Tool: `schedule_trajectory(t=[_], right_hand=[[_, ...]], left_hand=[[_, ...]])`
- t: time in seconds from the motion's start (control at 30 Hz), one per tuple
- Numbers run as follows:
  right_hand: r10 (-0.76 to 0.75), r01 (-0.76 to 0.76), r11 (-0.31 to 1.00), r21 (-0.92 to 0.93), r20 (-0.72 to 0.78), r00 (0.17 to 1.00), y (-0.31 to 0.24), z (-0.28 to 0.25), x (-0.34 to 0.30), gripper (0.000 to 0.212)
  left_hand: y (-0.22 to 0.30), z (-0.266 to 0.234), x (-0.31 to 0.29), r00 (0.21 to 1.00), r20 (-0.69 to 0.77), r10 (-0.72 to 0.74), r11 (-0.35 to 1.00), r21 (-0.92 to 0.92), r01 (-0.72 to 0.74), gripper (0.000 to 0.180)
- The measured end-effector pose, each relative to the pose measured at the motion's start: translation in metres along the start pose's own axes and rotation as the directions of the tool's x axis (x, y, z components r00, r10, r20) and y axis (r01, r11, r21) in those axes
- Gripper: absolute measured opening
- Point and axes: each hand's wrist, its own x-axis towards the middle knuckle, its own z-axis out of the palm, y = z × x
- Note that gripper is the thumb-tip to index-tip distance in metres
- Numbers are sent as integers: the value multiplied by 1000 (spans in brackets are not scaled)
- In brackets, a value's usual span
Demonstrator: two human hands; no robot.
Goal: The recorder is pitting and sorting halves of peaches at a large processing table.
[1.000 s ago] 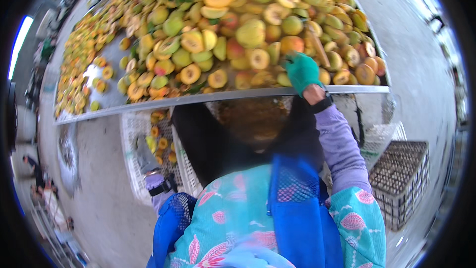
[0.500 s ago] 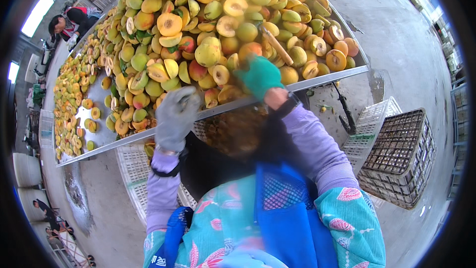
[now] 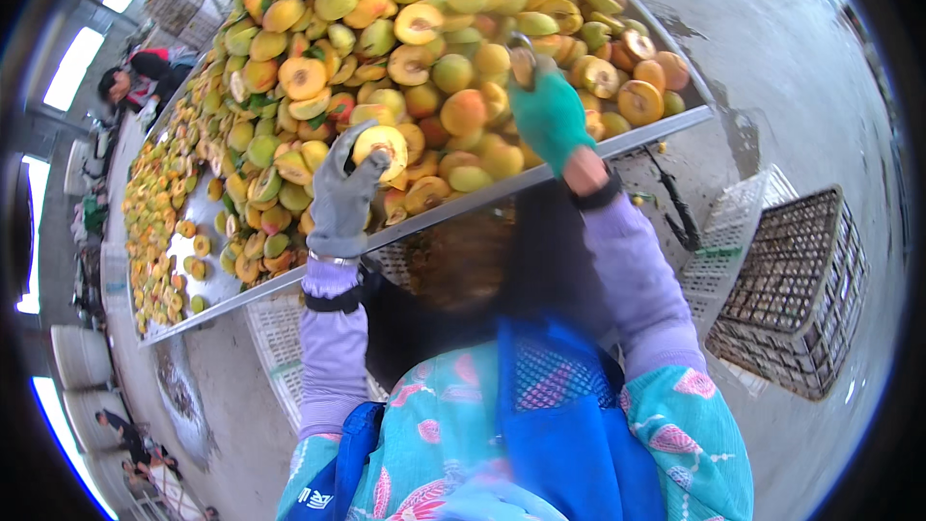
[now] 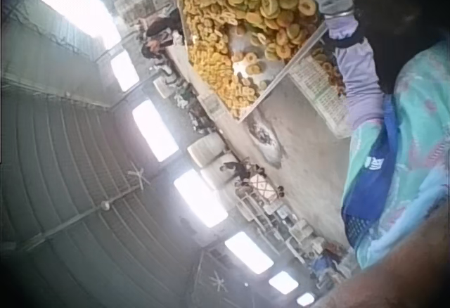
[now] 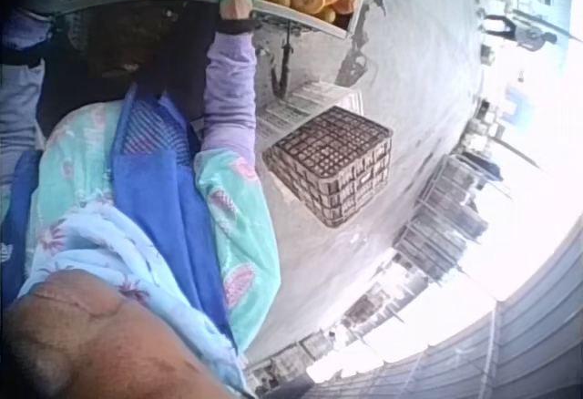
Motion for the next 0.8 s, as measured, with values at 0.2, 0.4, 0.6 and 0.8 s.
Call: schedule_trajectory(t=[0.2,0.4,0.6,0.8], right_hand=[[-97,-131,927,352,561,822,-52,17,-117,26],[-164,60,982,181,640,751,-78,30,-147,28],[-252,170,965,200,531,809,-82,42,-157,25],[-183,216,976,11,578,795,-83,45,-161,24]], left_hand=[[-18,-12,-71,956,33,-292,588,-782,207,33],[-19,-13,-91,978,-203,-49,893,-448,-48,39],[-35,-12,-95,951,-293,99,978,-149,-147,24],[-21,-13,-99,916,-203,346,863,453,-225,26]])
